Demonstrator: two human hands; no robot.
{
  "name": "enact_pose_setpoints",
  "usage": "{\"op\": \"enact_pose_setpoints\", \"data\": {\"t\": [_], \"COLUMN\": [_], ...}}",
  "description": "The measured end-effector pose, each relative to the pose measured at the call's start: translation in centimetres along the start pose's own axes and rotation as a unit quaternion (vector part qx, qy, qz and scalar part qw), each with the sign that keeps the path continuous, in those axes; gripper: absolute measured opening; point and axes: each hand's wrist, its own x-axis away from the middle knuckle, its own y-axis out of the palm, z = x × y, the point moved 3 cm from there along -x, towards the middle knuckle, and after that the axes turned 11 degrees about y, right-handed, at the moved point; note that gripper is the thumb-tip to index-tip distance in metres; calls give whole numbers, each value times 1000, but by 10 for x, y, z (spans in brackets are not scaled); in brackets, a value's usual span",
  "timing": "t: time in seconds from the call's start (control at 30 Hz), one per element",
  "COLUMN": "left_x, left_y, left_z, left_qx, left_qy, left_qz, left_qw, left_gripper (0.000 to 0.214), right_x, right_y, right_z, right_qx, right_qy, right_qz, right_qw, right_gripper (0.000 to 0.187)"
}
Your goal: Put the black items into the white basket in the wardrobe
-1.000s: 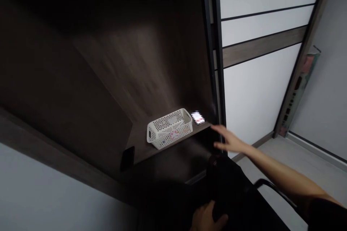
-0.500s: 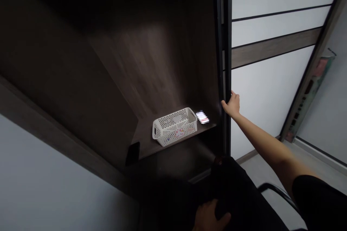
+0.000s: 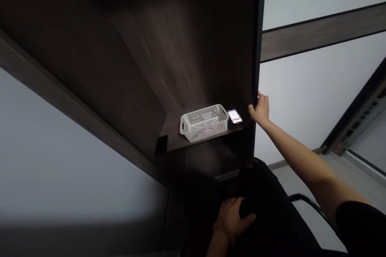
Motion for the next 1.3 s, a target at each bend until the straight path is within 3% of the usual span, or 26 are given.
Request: {"op": "enact_pose_setpoints", "data": {"t": [0.17,0.27,0.37,0.5,0.6,0.7,0.8,0.93,1.1,1.2,1.3], "left_x": [5,1,-15,-56,-96,-134,-156,-159,-144,-137,-132], "left_y": [-19,-37,-61,-95,-115,-133,-148,-157,-150,-145,-144], "left_z": [-12,-10,0,26,52,71,77,71,71,73,72], "left_qx": [45,18,-44,-150,-232,-290,-313,-321,-342,-343,-341], "left_qy": [47,88,130,188,198,167,128,78,21,0,-17], "left_qz": [109,190,276,371,369,326,309,334,335,344,365], "left_qw": [992,978,951,897,878,884,889,883,877,874,866], "left_gripper": [63,56,51,47,54,67,83,95,95,94,94], "right_x": [24,35,44,54,60,65,64,40,-16,-46,-60], "right_y": [14,16,15,13,12,6,-10,-50,-108,-131,-150], "right_z": [-21,-31,-43,-63,-78,-85,-80,-42,53,113,156], "right_qx": [22,38,48,60,68,59,-2,-31,23,63,60], "right_qy": [-52,-80,-98,-123,-153,-189,-226,-226,-131,-72,-66], "right_qz": [-68,-106,-142,-193,-232,-265,-250,-158,-57,-30,-35], "right_qw": [996,990,984,972,958,944,941,961,989,995,995], "right_gripper": [88,95,98,98,97,97,94,91,91,98,98]}}
